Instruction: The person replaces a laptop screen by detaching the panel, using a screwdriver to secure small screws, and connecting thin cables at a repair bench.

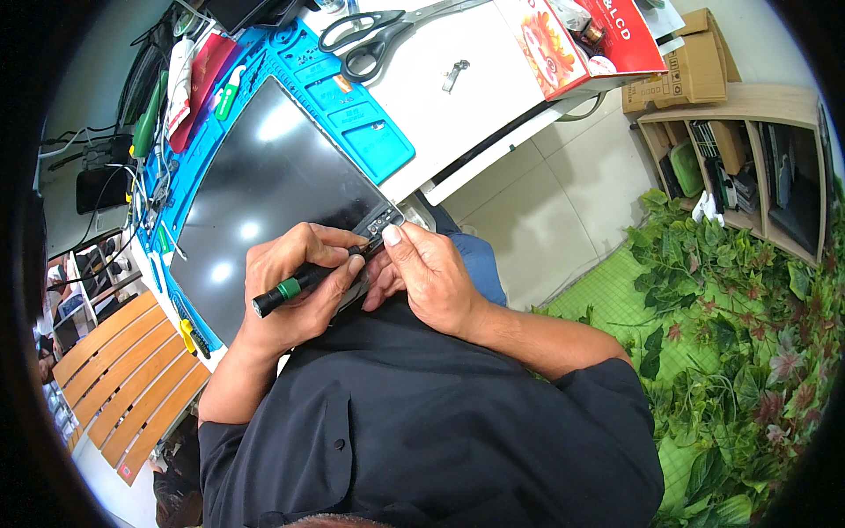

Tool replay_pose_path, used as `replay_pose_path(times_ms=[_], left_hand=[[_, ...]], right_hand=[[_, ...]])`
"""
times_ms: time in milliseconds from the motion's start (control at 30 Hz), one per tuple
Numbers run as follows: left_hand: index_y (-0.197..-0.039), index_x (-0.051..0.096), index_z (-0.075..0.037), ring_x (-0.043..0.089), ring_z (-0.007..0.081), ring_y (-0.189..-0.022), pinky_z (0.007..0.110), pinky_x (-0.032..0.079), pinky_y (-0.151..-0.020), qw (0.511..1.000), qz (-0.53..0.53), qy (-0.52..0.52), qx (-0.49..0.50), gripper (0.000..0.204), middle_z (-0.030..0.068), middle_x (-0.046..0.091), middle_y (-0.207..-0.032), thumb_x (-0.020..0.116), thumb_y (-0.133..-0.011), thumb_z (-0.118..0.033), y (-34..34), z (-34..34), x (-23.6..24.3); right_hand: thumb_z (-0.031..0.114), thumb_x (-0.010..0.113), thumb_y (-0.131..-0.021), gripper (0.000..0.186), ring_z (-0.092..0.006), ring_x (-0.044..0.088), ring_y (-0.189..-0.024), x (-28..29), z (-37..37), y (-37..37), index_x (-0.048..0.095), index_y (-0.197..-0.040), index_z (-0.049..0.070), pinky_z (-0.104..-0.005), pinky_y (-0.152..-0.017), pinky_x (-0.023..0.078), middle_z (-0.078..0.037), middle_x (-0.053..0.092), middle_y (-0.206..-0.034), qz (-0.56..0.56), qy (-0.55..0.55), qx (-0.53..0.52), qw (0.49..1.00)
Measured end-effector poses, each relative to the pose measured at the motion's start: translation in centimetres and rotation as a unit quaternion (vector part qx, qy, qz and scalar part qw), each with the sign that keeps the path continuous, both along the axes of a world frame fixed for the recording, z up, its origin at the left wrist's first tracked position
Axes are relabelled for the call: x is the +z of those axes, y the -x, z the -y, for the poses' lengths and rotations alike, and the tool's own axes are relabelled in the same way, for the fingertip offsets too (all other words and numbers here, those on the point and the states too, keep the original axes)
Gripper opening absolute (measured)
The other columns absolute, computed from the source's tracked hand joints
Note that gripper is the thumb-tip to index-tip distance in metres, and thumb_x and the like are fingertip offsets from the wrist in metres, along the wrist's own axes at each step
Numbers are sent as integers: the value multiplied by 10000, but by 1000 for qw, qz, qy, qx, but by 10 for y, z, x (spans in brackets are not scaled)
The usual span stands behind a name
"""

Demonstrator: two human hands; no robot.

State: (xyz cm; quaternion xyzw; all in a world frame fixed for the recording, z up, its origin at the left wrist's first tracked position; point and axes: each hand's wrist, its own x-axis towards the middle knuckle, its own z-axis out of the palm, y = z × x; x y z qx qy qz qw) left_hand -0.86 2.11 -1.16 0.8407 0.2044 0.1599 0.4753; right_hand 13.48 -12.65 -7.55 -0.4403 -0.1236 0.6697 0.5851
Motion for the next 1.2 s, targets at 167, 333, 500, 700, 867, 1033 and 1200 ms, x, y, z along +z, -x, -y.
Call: replay_pose_path(times_ms=[167, 333, 500, 700, 867, 1033, 1200], left_hand=[[-841, 611, -9, 778, 275, -802, 333, 594, -711, 1000, 6, 5, 5, 198, 167, 782, -942, 798, -822, 55, 0, 0, -2], [-871, 636, -26, 760, 298, -773, 349, 589, -689, 1000, 11, 16, 13, 186, 144, 769, -942, 794, -798, 38, 1, 1, -5], [-868, 634, -25, 762, 296, -777, 348, 590, -691, 1000, 8, 21, 10, 189, 147, 770, -939, 796, -794, 39, 1, 0, -5], [-872, 638, -21, 763, 297, -780, 350, 591, -695, 1000, 8, 23, 12, 185, 149, 770, -943, 790, -791, 44, 2, 0, -5], [-874, 640, -19, 764, 300, -783, 353, 592, -699, 1000, 13, 20, 9, 182, 147, 770, -945, 788, -792, 47, 2, 0, -5], [-871, 641, -20, 761, 298, -780, 353, 591, -696, 1000, 7, 24, 12, 180, 142, 769, -942, 789, -793, 47, 2, 0, -5], [-868, 641, -24, 761, 293, -776, 349, 588, -692, 1000, 10, 18, 14, 180, 143, 770, -941, 791, -796, 45, 2, 0, -5]], right_hand=[[352, 374, -1180, 478, -300, 761, -778, 1, 0, -1, 543, -1164, -95, -352, -719, 630, -212, 701, -984, 10, 0, 4, 1000], [355, 372, -1181, 481, -299, 762, -780, 0, 0, 0, 542, -1164, -94, -350, -722, 630, -212, 702, -983, 8, 1, 5, 1000], [357, 375, -1180, 481, -299, 763, -777, 0, 0, 0, 543, -1166, -94, -350, -722, 630, -214, 703, -982, 4, 3, 1, 1000], [355, 375, -1180, 479, -298, 763, -775, 1, 0, -1, 543, -1159, -93, -351, -724, 631, -216, 703, -982, 9, 4, 6, 1000], [350, 375, -1180, 475, -293, 761, -771, 0, 0, -1, 543, -1161, -94, -353, -727, 632, -215, 704, -983, 10, 3, 5, 1000], [345, 374, -1181, 472, -290, 761, -769, 2, 0, 0, 546, -1170, -94, -342, -720, 623, -212, 706, -984, 4, 7, 1, 1000], [346, 371, -1181, 475, -285, 761, -770, 3, -1, -1, 557, -1162, -91, -334, -715, 620, -206, 705, -984, 20, 9, 7, 1000]])
